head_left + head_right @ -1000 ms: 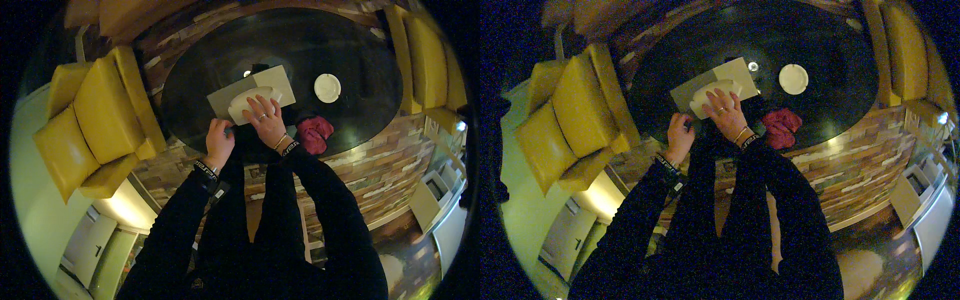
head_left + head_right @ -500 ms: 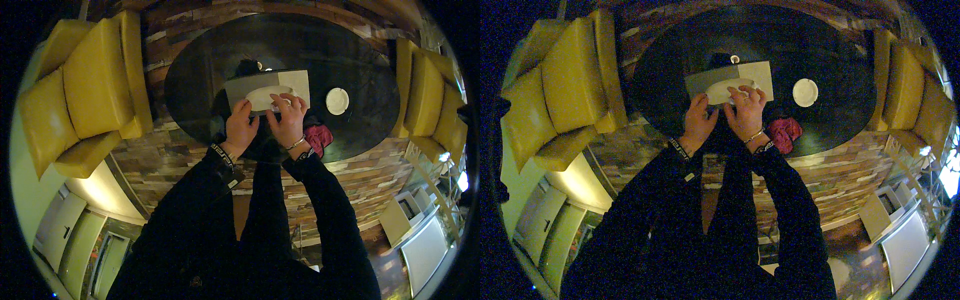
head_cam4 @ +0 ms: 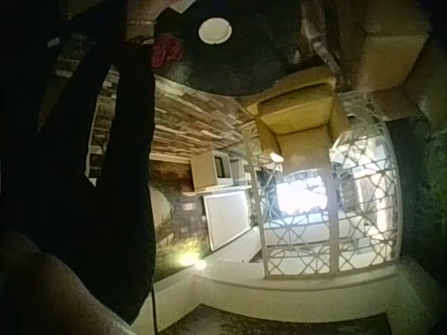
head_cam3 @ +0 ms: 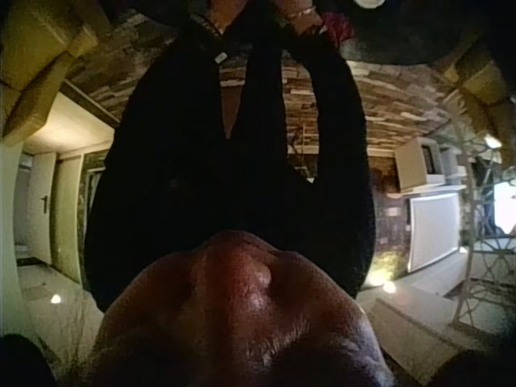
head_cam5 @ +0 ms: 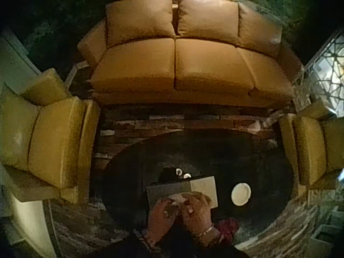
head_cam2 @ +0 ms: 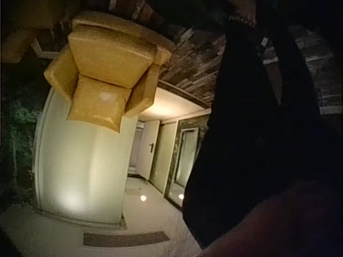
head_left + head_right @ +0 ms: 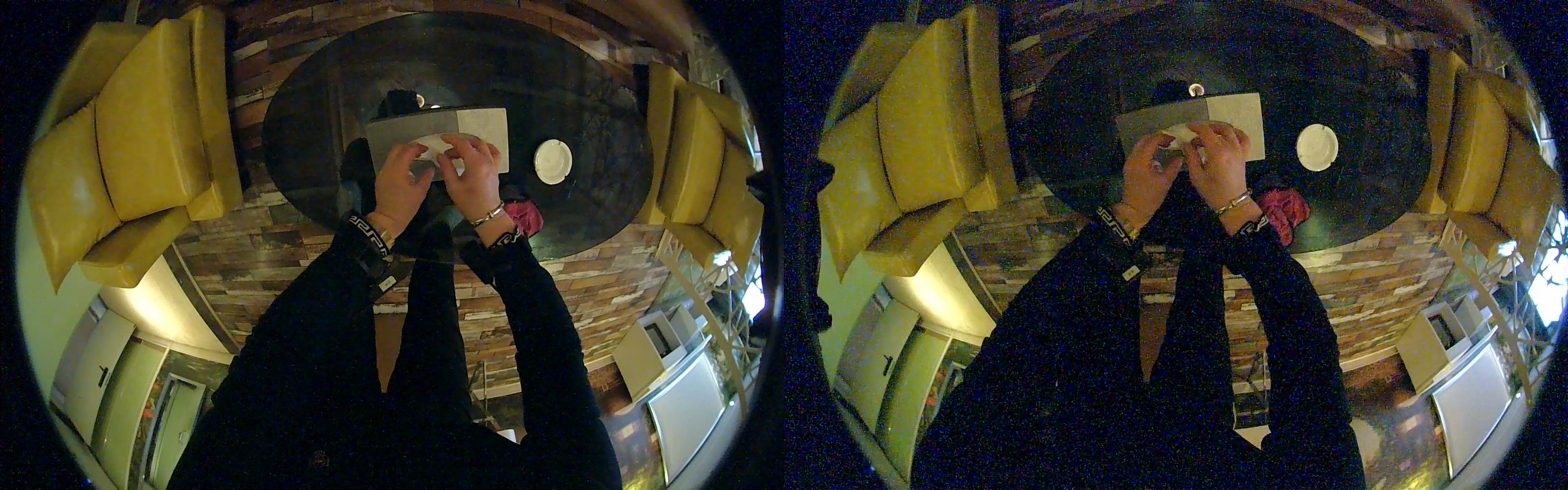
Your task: The person wipes multiple surfaces in a hotel room using a cloth, including a table, coffee table, bedside table, and window sill. They also pick up and move slippers and a towel during the cleaning process.
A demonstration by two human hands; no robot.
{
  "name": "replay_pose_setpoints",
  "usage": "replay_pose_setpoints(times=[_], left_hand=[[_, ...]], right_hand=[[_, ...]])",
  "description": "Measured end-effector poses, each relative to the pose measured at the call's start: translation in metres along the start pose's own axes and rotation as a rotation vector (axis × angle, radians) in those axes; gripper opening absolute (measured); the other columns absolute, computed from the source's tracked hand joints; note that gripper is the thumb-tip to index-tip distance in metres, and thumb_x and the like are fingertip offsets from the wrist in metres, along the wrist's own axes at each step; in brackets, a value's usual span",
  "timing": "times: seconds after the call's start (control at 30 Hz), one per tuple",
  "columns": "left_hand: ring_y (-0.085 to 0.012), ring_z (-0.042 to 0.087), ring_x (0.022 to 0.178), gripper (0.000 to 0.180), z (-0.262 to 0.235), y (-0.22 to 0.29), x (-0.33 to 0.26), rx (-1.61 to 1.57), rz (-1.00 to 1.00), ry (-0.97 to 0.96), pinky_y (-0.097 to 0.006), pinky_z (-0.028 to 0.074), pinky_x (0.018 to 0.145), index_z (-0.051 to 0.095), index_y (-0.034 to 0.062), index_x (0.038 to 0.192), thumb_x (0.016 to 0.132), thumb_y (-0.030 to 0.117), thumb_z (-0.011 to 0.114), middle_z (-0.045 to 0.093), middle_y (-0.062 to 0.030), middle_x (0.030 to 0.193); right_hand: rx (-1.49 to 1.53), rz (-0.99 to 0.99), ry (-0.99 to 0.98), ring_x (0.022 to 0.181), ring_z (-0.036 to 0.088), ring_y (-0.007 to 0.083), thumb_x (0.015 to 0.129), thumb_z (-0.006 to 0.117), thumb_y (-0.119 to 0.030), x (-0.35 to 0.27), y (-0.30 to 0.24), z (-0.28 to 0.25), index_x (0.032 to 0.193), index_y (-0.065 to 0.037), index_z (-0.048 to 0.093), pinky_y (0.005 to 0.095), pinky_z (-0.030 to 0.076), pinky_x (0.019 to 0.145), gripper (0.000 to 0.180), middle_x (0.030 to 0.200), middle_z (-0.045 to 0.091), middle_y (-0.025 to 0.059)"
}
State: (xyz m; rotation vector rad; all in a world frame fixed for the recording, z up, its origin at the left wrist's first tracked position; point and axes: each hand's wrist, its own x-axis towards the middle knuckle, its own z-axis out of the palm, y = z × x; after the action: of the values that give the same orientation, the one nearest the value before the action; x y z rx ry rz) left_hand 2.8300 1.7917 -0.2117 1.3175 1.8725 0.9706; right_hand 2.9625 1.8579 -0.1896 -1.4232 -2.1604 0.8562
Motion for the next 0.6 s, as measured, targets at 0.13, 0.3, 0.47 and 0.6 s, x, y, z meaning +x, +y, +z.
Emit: replay_pose_setpoints(times=[0.13, 0.3, 0.47, 0.6], left_hand=[[-0.0322, 0.061, 0.091, 0.035, 0.0, -0.001, 0.0, 0.063, 0.001, -0.011, -0.038, 0.051, 0.074, 0.059, 0.0092, 0.108, 0.074, 0.007, 0.07, 0.059, -0.0104, 0.1], [-0.0314, 0.061, 0.09, 0.037, -0.002, 0.001, -0.001, 0.033, -0.074, -0.051, -0.038, 0.052, 0.075, 0.06, 0.0082, 0.109, 0.074, 0.009, 0.072, 0.06, -0.0108, 0.099], [-0.03, 0.061, 0.088, 0.039, 0.002, 0.003, -0.004, 0.03, -0.055, -0.034, -0.036, 0.052, 0.074, 0.063, 0.0083, 0.11, 0.073, 0.011, 0.073, 0.062, -0.0116, 0.095], [-0.0293, 0.062, 0.086, 0.031, 0.01, -0.003, -0.004, 0.021, -0.055, -0.059, -0.036, 0.052, 0.073, 0.067, 0.0083, 0.104, 0.074, 0.011, 0.073, 0.062, -0.0115, 0.094]], right_hand=[[-0.151, -0.071, -0.041, 0.1, 0.056, 0.0266, 0.076, 0.069, -0.018, -0.003, -0.007, -0.006, 0.108, -0.013, 0.062, 0.0452, 0.036, 0.09, 0.033, 0.085, 0.067, 0.0008], [-0.227, -0.074, -0.003, 0.099, 0.058, 0.0254, 0.073, 0.069, -0.011, -0.008, -0.011, -0.005, 0.107, -0.013, 0.063, 0.0447, 0.038, 0.089, 0.035, 0.083, 0.067, 0.0005], [-0.129, -0.107, 0.0, 0.102, 0.055, 0.0284, 0.071, 0.067, -0.015, -0.005, -0.006, -0.009, 0.111, -0.012, 0.06, 0.0486, 0.036, 0.092, 0.041, 0.093, 0.065, 0.0071], [-0.038, -0.113, -0.109, 0.107, 0.053, 0.0302, 0.069, 0.067, -0.018, -0.003, -0.006, -0.013, 0.109, -0.013, 0.062, 0.0504, 0.035, 0.094, 0.04, 0.098, 0.064, 0.0074]])
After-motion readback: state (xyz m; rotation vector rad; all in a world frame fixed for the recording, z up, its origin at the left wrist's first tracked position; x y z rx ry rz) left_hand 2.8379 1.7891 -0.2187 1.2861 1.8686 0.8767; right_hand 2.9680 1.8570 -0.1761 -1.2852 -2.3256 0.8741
